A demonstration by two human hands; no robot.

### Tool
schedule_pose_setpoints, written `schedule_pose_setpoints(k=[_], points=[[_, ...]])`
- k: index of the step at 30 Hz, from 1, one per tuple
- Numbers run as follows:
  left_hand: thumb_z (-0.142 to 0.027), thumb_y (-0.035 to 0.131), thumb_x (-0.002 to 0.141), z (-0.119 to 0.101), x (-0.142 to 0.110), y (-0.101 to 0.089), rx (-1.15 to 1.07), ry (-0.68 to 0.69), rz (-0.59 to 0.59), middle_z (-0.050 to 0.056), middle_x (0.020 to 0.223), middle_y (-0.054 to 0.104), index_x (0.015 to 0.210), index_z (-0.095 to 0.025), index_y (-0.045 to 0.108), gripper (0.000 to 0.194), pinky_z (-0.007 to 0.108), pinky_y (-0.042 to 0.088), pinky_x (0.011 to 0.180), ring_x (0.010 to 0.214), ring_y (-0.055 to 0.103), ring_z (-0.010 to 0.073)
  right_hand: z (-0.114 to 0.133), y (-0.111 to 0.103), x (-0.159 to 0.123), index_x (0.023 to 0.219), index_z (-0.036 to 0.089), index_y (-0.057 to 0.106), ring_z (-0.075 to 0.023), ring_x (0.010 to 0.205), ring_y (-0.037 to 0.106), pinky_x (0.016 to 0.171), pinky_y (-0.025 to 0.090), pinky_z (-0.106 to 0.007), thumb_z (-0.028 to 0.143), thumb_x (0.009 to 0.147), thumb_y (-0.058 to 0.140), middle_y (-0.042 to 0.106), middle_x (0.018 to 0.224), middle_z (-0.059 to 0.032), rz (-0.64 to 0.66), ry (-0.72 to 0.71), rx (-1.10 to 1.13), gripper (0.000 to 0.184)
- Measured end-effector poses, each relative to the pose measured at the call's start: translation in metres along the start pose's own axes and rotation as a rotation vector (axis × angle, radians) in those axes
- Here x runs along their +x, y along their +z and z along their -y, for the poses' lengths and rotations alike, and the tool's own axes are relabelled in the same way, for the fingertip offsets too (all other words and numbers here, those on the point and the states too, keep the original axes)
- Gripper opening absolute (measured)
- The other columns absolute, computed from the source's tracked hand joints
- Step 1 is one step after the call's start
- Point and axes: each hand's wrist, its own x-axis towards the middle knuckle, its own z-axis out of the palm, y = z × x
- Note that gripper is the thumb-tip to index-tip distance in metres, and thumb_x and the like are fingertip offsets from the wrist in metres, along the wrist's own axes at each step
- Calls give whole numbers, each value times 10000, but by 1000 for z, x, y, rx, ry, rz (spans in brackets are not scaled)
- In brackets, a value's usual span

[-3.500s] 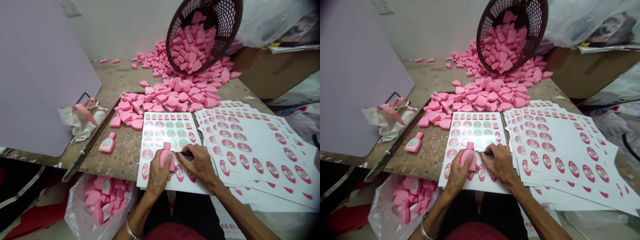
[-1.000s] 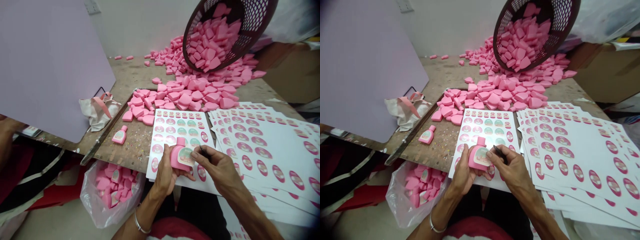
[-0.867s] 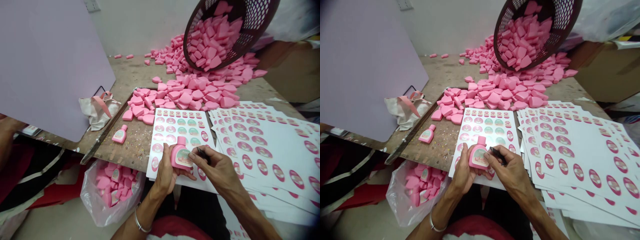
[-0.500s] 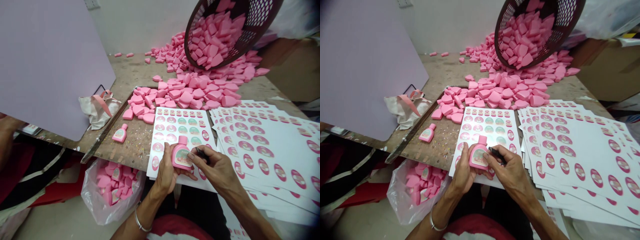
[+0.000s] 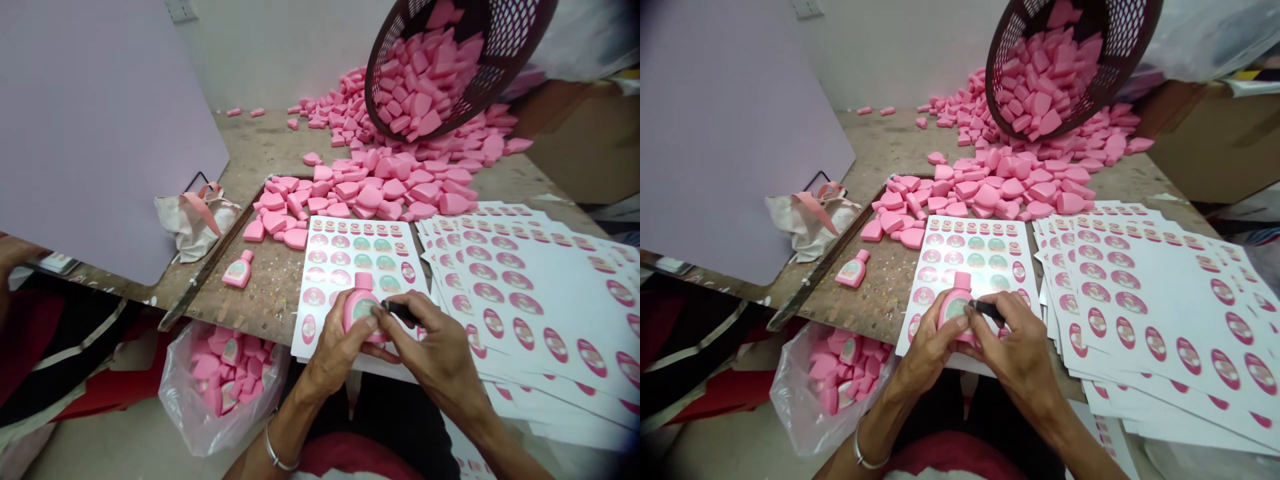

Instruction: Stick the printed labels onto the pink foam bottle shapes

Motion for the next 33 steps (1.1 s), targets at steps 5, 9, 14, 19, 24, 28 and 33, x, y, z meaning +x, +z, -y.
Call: schedule_pose_setpoints(k=[5, 9, 14, 19, 24, 28, 33], points=[[-335, 638, 815, 5, -1, -4, 36, -5, -29, 51, 1016, 603, 1161, -196, 535, 387, 283, 572, 750, 891, 627, 173, -5, -1, -5, 898, 187, 623, -214, 737, 556, 710, 421, -365, 426, 829, 616, 622, 748, -57, -179, -165, -385, 249], [-297, 605, 841, 7, -2, -3, -45, -51, 84, 36, 969, 598, 1193, -207, 485, 383, 303, 585, 686, 843, 645, 172, -9, 4, -1, 1235, 190, 485, -262, 901, 598, 734, 492, -392, 589, 674, 697, 610, 1054, -123, -216, 172, -159, 720], [-264, 647, 792, 0, -17, -7, 5, -40, 146, 38, 946, 625, 1181, -204, 478, 429, 289, 566, 622, 732, 641, 156, -18, 15, 5, 1192, 237, 498, -252, 963, 633, 748, 537, -364, 615, 636, 684, 609, 1099, -101, 19, 408, 217, 697], [-350, 584, 826, -47, -8, -75, 814, 287, -490, 39, 794, 630, 965, -160, 592, 235, 326, 521, 730, 732, 613, 183, -40, 7, 0, 1085, 220, 586, -265, 918, 654, 782, 539, -377, 609, 624, 675, 656, 1050, -101, 24, 434, 110, 610], [-265, 567, 805, -92, 29, -162, 1701, 419, -580, 135, 1196, 574, 1016, -156, 653, 253, 483, 334, 1042, 1181, 483, 304, -41, 3, -3, 913, 233, 656, -222, 806, 666, 741, 545, -319, 559, 710, 611, 702, 922, -52, 59, 326, 99, 387], [-254, 555, 808, -88, 6, -181, 1769, 348, -398, 99, 1066, 636, 965, -170, 673, 214, 415, 432, 956, 1037, 569, 251, -42, 1, -6, 854, 232, 668, -207, 760, 662, 716, 544, -296, 548, 728, 602, 707, 875, -38, 58, 305, 66, 347], [-264, 531, 848, -52, -94, -187, 1845, 330, -390, 108, 1244, 553, 1151, -233, 623, 317, 455, 413, 980, 1147, 506, 260, -57, -4, -8, 867, 228, 681, -213, 775, 669, 668, 541, -275, 566, 715, 614, 710, 871, -30, 71, 332, 7, 377]])
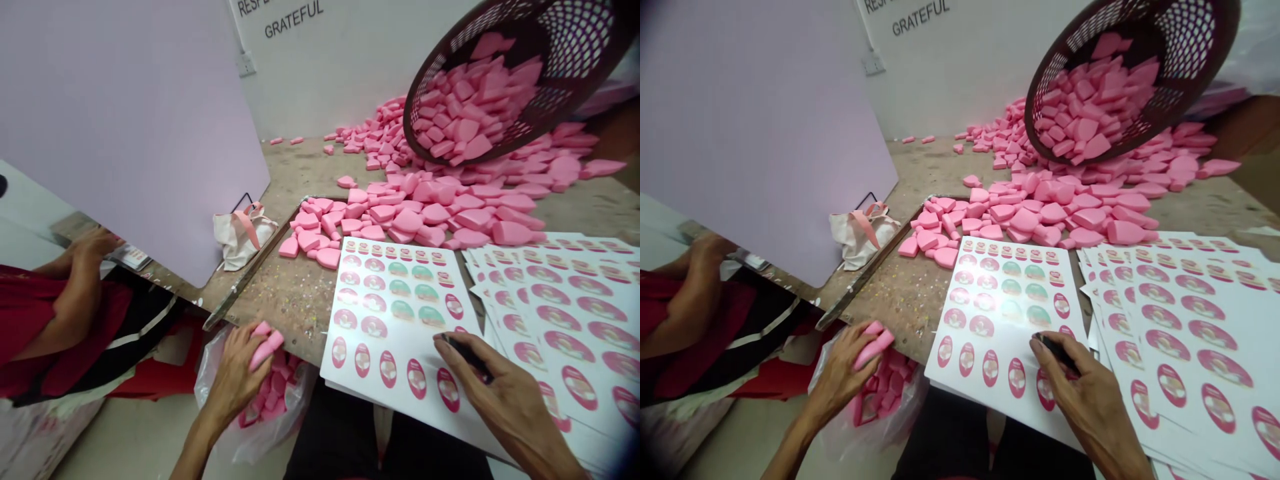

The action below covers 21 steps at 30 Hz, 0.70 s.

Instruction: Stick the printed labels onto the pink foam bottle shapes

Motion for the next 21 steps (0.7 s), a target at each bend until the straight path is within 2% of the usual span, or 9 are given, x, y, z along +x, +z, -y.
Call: schedule_pose_setpoints(k=[3, 5, 7, 9, 11, 13, 15, 18, 21], points=[[-318, 612, 794, 4, -38, -10, 37, 13, 8, 131, 1368, 465, 1076, -237, 661, 298, 506, 379, 1005, 1247, 428, 318, 3, 0, 3, 869, 224, 685, -201, 723, 665, 613, 533, -262, 572, 712, 603, 714, 861, -29, 31, 11, 3, 390], [-385, 618, 790, 0, -32, -20, -29, -39, 15, 128, 1339, 504, 1031, -228, 670, 293, 465, 413, 977, 1218, 466, 306, 9, 2, 5, 873, 219, 685, -187, 663, 654, 560, 522, -252, 575, 713, 591, 716, 845, -31, 46, 34, 14, 401], [-439, 510, 861, -12, 2, -27, -121, -183, -22, 107, 1128, 637, 957, -204, 672, 301, 386, 465, 890, 1041, 585, 249, 15, 2, 5, 873, 218, 685, -184, 643, 650, 548, 520, -252, 575, 709, 586, 719, 840, -33, 38, 41, 20, 405], [-484, 358, 917, -30, 56, -27, -131, -378, -73, 86, 794, 678, 758, -173, 657, 460, 360, 480, 768, 778, 632, 226, 18, 2, 4, 854, 221, 687, -196, 656, 655, 585, 533, -268, 575, 691, 598, 720, 826, -33, 7, 22, 18, 400], [-558, 368, 889, -52, 117, -16, -109, -504, 15, 113, 682, 665, 610, -167, 623, 544, 388, 466, 756, 744, 642, 269, 17, 0, 2, 825, 227, 686, -212, 671, 662, 618, 545, -289, 584, 677, 609, 717, 804, -36, -33, 3, 23, 394], [-574, 417, 864, -74, 170, 4, -133, -532, 5, 180, 772, 688, 644, -150, 642, 528, 421, 451, 791, 852, 648, 330, 12, -4, -1, 813, 231, 683, -226, 707, 669, 639, 549, -303, 592, 683, 613, 714, 811, -42, -74, -5, 25, 391], [-578, 453, 844, -93, 208, 25, -157, -567, -36, 259, 972, 672, 790, -113, 668, 516, 461, 430, 840, 1009, 606, 386, 5, -9, -4, 830, 232, 680, -229, 733, 667, 658, 547, -312, 593, 708, 606, 710, 822, -46, -109, 0, 14, 388], [-573, 538, 794, -112, 235, 48, -193, -645, -111, 326, 1221, 547, 1050, -66, 609, 572, 505, 392, 898, 1174, 501, 423, -4, -17, -7, 859, 233, 674, -214, 702, 652, 642, 532, -310, 587, 741, 591, 701, 799, -41, -104, 23, -9, 382], [-523, 619, 747, -118, 245, 57, -242, -721, -162, 339, 1279, 495, 1176, -49, 515, 648, 509, 389, 908, 1203, 479, 427, -4, -21, -4, 877, 231, 660, -203, 709, 645, 640, 517, -296, 578, 758, 584, 695, 810, -40, -69, 36, -3, 374]])
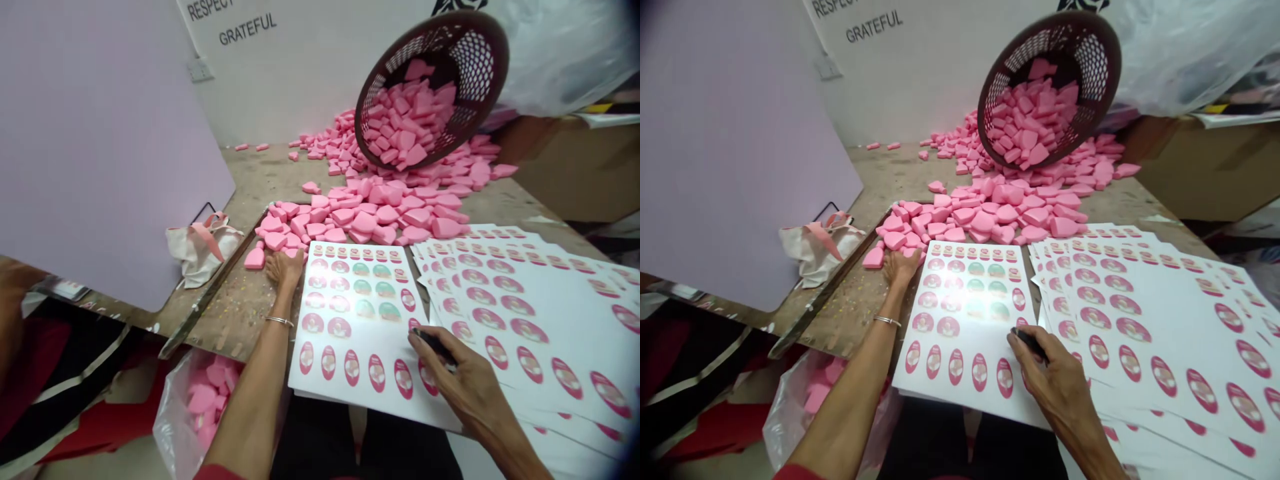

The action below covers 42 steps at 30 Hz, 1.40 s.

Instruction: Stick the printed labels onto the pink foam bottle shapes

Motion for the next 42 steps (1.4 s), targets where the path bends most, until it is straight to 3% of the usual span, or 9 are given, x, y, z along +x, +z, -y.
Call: schedule_pose_setpoints(k=[5, 9, 13, 16, 26, 32, 35, 38, 42], points=[[-380, 637, 762, 1, -3, -9, -143, 49, 24, 259, 1160, 611, 1146, -81, 502, 505, 387, 467, 813, 1078, 599, 351, 1, 10, 21, 984, 219, 593, -194, 776, 641, 656, 475, -285, 532, 861, 486, 685, 901, -49, 57, -44, 30, 353], [-383, 540, 843, 12, -44, -26, -273, 161, 75, 165, 1009, 682, 1113, -133, 506, 370, 320, 510, 693, 872, 682, 267, -8, 28, 45, 905, 207, 566, -183, 689, 585, 658, 413, -310, 445, 901, 453, 651, 794, -41, 38, -238, -127, 264], [-496, 508, 852, 26, -103, -29, -616, 235, 537, 33, 637, 650, 953, -166, 525, 346, 266, 503, 477, 512, 653, 189, -11, 41, 58, 892, 199, 575, -207, 771, 576, 750, 344, -358, 335, 899, 472, 665, 820, -48, -29, -442, -360, 171], [-514, 527, 839, 31, -132, -22, -813, 185, 748, 6, 613, 614, 943, -161, 519, 368, 274, 542, 503, 536, 673, 190, -9, 46, 58, 865, 197, 578, -206, 788, 567, 775, 300, -369, 285, 912, 456, 660, 794, -42, -69, -524, -489, 158], [-511, 511, 861, 34, -148, -22, -819, 195, 688, 45, 871, 620, 1022, -163, 551, 386, 218, 519, 509, 630, 711, 189, -10, 47, 66, 759, 209, 570, -174, 692, 555, 744, 324, -335, 327, 827, 545, 628, 694, -4, 8, -504, -408, 139], [-522, 526, 849, 33, -148, -22, -796, 184, 664, 14, 758, 615, 1021, -165, 560, 398, 230, 522, 518, 570, 687, 171, -2, 46, 65, 723, 208, 541, -167, 645, 562, 713, 395, -336, 426, 773, 619, 622, 681, -8, 27, -420, -229, 237], [-558, 548, 824, 35, -148, -21, -873, 124, 642, 15, 752, 627, 1006, -164, 562, 433, 220, 515, 508, 549, 672, 157, 11, 35, 59, 720, 207, 547, -153, 615, 544, 606, 414, -288, 481, 757, 635, 602, 676, -6, 87, -241, 13, 290], [-648, 416, 851, 37, -150, -23, -1027, -2, 710, 42, 683, 642, 979, -126, 588, 565, 233, 517, 508, 522, 656, 159, 28, 23, 52, 693, 198, 551, -128, 580, 503, 538, 391, -256, 520, 743, 646, 556, 640, 8, 122, -89, 229, 339], [-668, 317, 876, 33, -155, -31, -1256, -148, 826, 74, 712, 674, 1023, -111, 614, 648, 253, 535, 516, 593, 668, 179, 49, 20, 40, 913, 204, 651, -112, 548, 450, 519, 373, -246, 490, 771, 637, 495, 583, 38, 198, -99, 284, 320]])
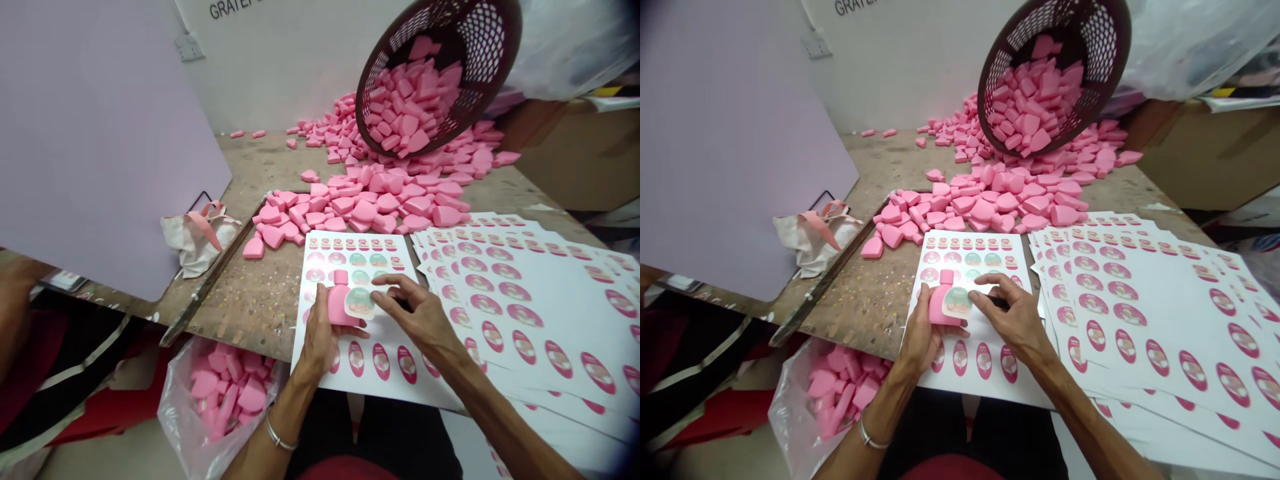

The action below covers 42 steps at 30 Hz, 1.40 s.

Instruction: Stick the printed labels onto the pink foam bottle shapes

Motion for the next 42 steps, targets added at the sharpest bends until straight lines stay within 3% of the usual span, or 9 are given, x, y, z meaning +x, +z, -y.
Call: schedule_pose_setpoints(k=[2, 12, 23, 27, 30, 32, 36, 39, 42], points=[[-639, 337, 890, -5, -4, 5, -77, 8, 27, 71, 790, 689, 1072, -131, 607, 603, 266, 554, 547, 652, 675, 179, 6, 5, -4, 1007, 212, 676, -112, 539, 448, 518, 381, -248, 476, 781, 631, 494, 577, 38, 23, -18, -14, 351], [-633, 319, 901, -14, -13, 9, -128, 2, 78, 73, 805, 689, 1074, -120, 618, 618, 309, 586, 602, 686, 669, 177, 14, 13, -11, 922, 204, 726, -133, 588, 550, 552, 442, -259, 461, 768, 649, 644, 676, -6, 3, -74, -23, 310], [-631, 311, 901, -15, -14, 7, -111, -14, 89, 76, 785, 682, 1110, -122, 593, 618, 235, 540, 479, 666, 679, 184, 16, 16, -11, 921, 191, 718, -146, 625, 590, 556, 462, -257, 456, 764, 658, 679, 721, -29, -7, -91, -43, 313], [-625, 384, 880, -12, -14, 5, -117, 13, 87, 79, 785, 668, 1089, -96, 583, 602, 271, 567, 538, 673, 676, 189, 14, 18, -11, 923, 199, 712, -153, 644, 612, 568, 480, -257, 458, 765, 661, 685, 733, -28, -12, -89, -39, 308], [-534, 571, 827, -13, -16, 1, -65, 53, 143, 49, 815, 646, 1096, -131, 558, 485, 264, 569, 549, 648, 666, 165, 10, 17, -11, 929, 202, 704, -162, 647, 626, 581, 499, -274, 471, 781, 643, 692, 762, -36, -23, -109, -64, 313], [-421, 671, 784, -14, -17, -2, -5, 66, 208, 19, 822, 618, 1091, -163, 541, 421, 235, 557, 531, 629, 656, 142, 7, 16, -11, 942, 207, 698, -189, 698, 644, 661, 521, -326, 476, 778, 646, 701, 812, -50, -88, -163, -162, 319], [-351, 676, 787, -16, -21, 0, 38, 38, 269, 8, 828, 590, 1106, -184, 503, 399, 214, 542, 517, 656, 662, 146, 7, 19, -11, 1094, 219, 635, -267, 951, 637, 859, 500, -436, 500, 694, 717, 672, 1072, -93, -256, -212, -273, 496], [-319, 699, 763, -16, -29, -2, 81, -2, 323, 8, 806, 607, 1119, -188, 498, 429, 250, 560, 558, 665, 665, 157, 8, 28, -10, 1181, 236, 566, -258, 1023, 625, 855, 526, -392, 530, 656, 728, 622, 1198, -94, -76, -95, -88, 624], [-347, 689, 764, -22, -53, -32, 211, -83, 272, 8, 741, 641, 1172, -176, 499, 481, 275, 555, 532, 570, 654, 160, 0, 30, -8, 1177, 235, 561, -279, 1052, 621, 864, 529, -403, 556, 632, 734, 606, 1232, -106, 10, -9, -35, 656]])
